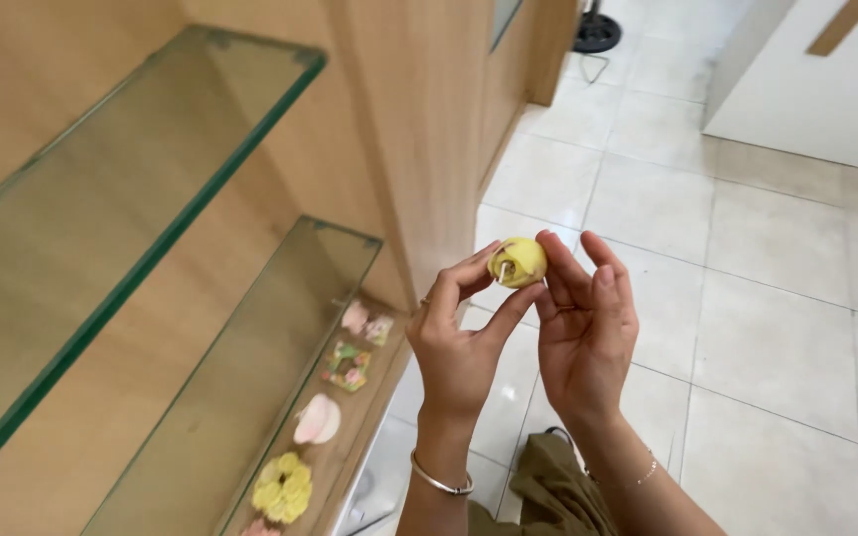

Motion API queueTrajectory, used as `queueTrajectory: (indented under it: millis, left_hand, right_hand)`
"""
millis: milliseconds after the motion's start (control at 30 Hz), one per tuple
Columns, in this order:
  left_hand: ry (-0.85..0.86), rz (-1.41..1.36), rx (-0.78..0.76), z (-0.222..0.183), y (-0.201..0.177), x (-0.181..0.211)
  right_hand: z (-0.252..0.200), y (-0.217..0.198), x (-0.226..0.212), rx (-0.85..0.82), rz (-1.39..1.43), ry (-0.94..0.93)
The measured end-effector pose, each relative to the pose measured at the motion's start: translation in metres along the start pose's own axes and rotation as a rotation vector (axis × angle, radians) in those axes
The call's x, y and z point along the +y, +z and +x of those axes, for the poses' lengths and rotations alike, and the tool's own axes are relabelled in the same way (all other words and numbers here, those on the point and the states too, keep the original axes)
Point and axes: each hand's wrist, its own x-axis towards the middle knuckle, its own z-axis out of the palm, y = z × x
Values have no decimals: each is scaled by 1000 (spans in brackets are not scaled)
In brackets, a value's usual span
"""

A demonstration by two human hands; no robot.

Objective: Picking up various flower-shaped and decorative candles from a shelf and placing them onto a wooden workbench in an organized grid.

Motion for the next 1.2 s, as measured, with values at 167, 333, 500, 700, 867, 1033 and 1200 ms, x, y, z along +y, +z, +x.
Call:
queueTrajectory:
  millis: [167,333,500,700,867,1033,1200]
  left_hand:
    - [-72,-2,-71,20,80,-10]
    - [4,12,-155,37,171,-30]
    - [128,83,-257,44,257,-57]
    - [101,41,-363,44,339,-81]
    - [115,40,-419,62,389,-113]
    - [13,-15,-495,100,433,-159]
    - [-111,-32,-691,172,487,-222]
  right_hand:
    - [52,-47,-40,127,0,1]
    - [107,-112,-84,157,86,88]
    - [149,-173,-136,175,81,127]
    - [175,-225,-171,263,18,171]
    - [213,-261,-171,344,52,161]
    - [273,-286,-157,465,77,196]
    - [372,-314,-134,576,186,197]
